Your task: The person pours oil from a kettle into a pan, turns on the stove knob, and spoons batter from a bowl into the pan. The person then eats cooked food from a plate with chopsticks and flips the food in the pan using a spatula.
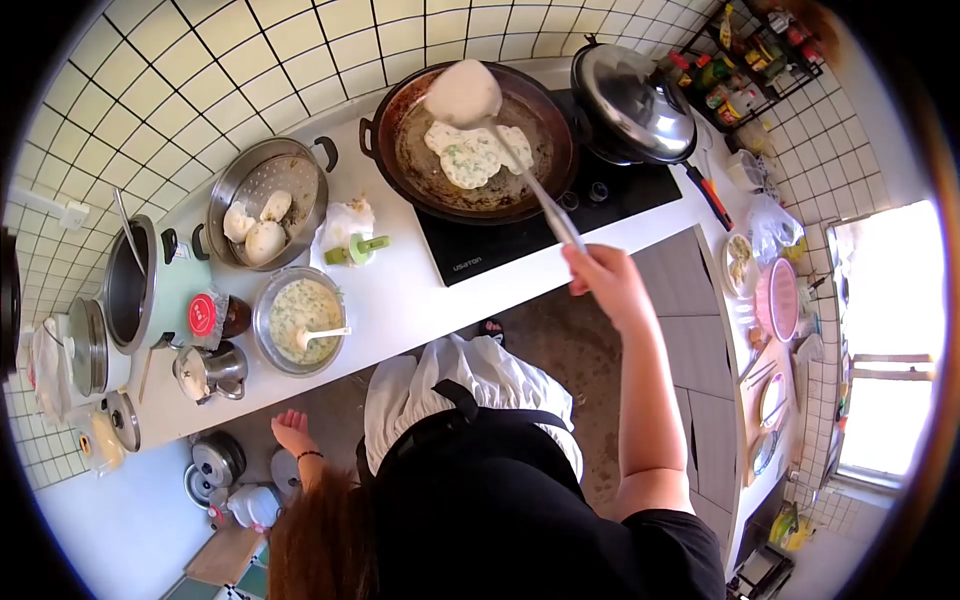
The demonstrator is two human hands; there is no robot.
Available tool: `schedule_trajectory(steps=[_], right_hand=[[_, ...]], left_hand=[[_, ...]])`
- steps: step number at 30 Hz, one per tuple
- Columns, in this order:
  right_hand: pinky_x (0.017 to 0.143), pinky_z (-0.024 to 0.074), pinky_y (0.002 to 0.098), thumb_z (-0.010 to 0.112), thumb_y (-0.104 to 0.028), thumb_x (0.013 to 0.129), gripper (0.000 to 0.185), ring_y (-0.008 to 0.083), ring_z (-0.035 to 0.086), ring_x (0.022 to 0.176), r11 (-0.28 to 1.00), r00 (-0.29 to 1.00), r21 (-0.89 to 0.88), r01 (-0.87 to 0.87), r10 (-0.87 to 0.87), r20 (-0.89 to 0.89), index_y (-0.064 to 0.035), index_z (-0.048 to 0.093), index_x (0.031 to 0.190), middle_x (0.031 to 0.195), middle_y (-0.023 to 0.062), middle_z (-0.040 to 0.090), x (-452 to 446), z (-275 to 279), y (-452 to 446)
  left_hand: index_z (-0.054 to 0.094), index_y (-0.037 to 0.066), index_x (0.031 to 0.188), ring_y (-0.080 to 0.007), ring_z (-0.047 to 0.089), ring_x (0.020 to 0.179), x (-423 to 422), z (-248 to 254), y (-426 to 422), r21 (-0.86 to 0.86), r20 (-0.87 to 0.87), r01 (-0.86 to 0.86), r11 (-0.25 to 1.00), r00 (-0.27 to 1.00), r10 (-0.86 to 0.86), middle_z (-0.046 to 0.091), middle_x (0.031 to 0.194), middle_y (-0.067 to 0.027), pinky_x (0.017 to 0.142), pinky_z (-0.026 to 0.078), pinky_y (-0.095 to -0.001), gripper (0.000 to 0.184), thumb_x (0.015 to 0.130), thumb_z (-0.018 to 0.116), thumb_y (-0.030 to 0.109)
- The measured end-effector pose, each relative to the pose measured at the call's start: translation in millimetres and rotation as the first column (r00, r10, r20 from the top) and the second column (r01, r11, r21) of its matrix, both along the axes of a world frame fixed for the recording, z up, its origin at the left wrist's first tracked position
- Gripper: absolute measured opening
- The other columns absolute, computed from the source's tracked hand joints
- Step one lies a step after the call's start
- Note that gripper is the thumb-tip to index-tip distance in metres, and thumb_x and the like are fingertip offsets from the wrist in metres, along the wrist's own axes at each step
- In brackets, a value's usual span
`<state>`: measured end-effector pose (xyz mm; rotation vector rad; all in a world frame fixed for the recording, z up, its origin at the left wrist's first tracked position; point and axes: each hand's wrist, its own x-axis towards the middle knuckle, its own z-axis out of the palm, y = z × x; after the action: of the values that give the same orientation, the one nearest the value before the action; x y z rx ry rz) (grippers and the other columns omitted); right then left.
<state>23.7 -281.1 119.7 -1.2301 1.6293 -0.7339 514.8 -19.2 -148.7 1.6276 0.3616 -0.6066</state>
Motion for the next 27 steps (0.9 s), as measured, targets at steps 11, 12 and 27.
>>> schedule_trajectory(steps=[11,12,27], right_hand=[[0.041,0.0337,0.0219,0.058,-0.013,0.085,0.043,0.0061,0.04,0.043,0.966,0.941,0.042,-0.254,0.257,-0.22,-0.0108,0.053,0.128,0.052,-0.0014,0.046,-31,-13,-102],[0.042,0.0342,0.022,0.058,-0.013,0.086,0.043,0.0061,0.041,0.044,0.963,0.938,0.049,-0.265,0.269,-0.219,-0.0105,0.053,0.128,0.053,-0.0014,0.046,-28,-16,-110],[0.042,0.0379,0.0214,0.054,-0.017,0.088,0.04,0.0055,0.046,0.05,0.915,0.871,0.216,-0.34,0.393,-0.294,-0.0075,0.054,0.126,0.06,-0.0016,0.048,-2,5,-125]], left_hand=[[0.048,0.008,0.083,-0.0146,0.041,0.056,-19,-123,159,0.172,-0.091,-0.299,0.939,0.944,0.317,0.046,0.068,-0.0017,0.049,0.038,-0.0306,0.023,0.082,0.042,0.031],[0.048,0.009,0.081,-0.0142,0.039,0.053,-20,-137,169,0.206,-0.105,-0.305,0.93,0.938,0.331,0.044,0.066,-0.0011,0.048,0.036,-0.03,0.023,0.082,0.042,0.031],[0.048,0.015,0.077,-0.0111,0.035,0.048,-33,-156,158,0.161,-0.258,-0.274,0.948,0.915,0.309,0.042,0.062,0.0036,0.045,0.032,-0.0257,0.023,0.085,0.041,0.035]])
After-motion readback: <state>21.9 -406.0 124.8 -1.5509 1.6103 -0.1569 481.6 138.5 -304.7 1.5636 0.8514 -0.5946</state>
